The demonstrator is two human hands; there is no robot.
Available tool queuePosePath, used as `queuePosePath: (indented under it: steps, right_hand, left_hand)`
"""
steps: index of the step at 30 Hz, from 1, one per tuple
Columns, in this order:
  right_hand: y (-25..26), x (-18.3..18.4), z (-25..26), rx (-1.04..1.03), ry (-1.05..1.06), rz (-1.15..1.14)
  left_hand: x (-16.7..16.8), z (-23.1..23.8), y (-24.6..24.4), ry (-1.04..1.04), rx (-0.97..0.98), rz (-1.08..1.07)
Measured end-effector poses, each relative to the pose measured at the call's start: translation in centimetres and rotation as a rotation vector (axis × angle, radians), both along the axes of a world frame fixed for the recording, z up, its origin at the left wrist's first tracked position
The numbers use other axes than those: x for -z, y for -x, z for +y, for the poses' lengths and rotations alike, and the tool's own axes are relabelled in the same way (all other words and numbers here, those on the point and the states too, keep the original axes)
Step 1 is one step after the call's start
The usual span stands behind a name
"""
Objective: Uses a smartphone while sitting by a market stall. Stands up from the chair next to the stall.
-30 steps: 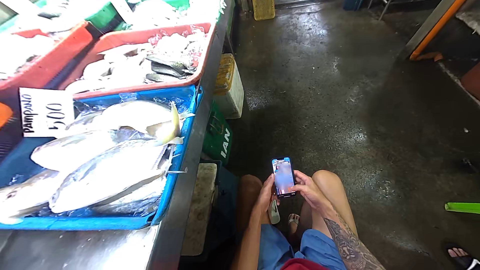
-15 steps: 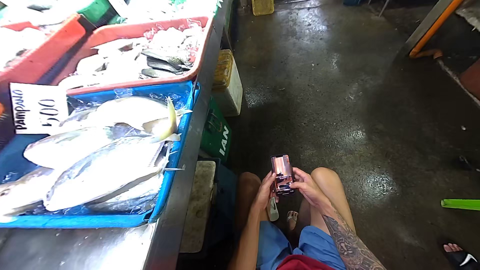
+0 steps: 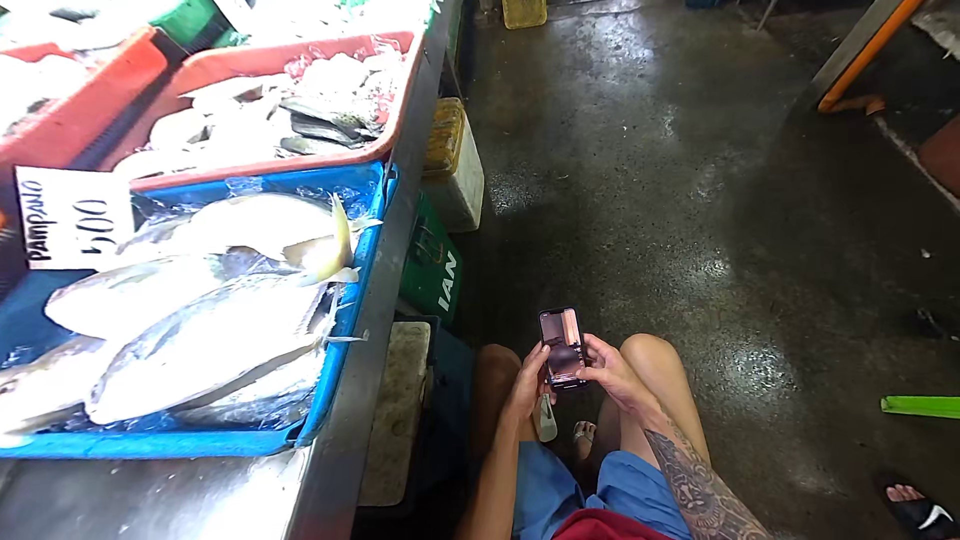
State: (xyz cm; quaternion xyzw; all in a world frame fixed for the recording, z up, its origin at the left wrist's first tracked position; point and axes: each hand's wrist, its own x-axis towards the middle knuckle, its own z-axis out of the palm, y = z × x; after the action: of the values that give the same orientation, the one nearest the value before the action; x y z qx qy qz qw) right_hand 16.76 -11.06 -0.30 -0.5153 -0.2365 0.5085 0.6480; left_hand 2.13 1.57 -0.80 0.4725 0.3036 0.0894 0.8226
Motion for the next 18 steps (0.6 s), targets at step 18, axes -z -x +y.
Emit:
queuePosePath:
  steps: [18]
  right_hand:
    - [0.35,0.38,0.02,-0.098,-0.039,-0.142]
  left_hand:
    - [0.11,-0.05,0.22,-0.001,-0.031,0.024]
